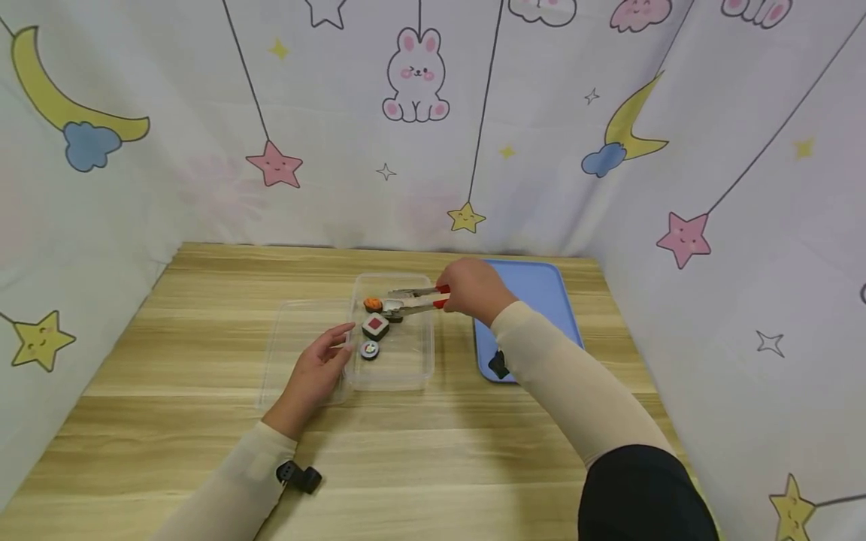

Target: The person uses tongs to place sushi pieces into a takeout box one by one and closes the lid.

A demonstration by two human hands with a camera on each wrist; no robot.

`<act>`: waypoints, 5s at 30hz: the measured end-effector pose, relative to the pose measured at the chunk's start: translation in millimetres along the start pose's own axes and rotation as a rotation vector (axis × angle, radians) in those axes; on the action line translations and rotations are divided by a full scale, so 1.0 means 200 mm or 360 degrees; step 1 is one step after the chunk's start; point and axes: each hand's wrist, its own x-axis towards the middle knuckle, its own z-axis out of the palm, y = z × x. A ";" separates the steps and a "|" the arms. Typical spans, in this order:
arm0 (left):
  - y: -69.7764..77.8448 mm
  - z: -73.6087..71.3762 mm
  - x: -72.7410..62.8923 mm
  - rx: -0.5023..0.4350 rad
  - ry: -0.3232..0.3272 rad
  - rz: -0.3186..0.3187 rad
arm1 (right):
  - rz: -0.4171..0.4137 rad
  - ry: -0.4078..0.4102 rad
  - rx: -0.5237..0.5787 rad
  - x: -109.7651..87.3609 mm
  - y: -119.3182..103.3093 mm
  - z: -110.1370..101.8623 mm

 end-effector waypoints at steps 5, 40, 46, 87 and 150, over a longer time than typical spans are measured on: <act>0.00 0.00 0.00 -0.0001 0.0002 0.0004 | 0.0060 0.0008 0.0125 -0.05 0.05 -0.02; 0.02 0.00 0.00 -0.0012 0.0003 -0.0029 | 0.0693 0.0071 0.0360 -1.24 0.92 0.15; 0.02 0.00 0.00 -0.0031 -0.0008 -0.0037 | 0.0708 0.0090 0.0364 -1.27 0.91 0.16; 0.00 0.01 0.01 -0.0047 0.0011 -0.0026 | -0.0108 0.0117 0.0261 -0.36 0.23 -0.01; -0.01 0.02 0.00 -0.0028 0.0020 -0.0050 | 0.0464 0.0241 0.0404 -1.08 0.71 0.24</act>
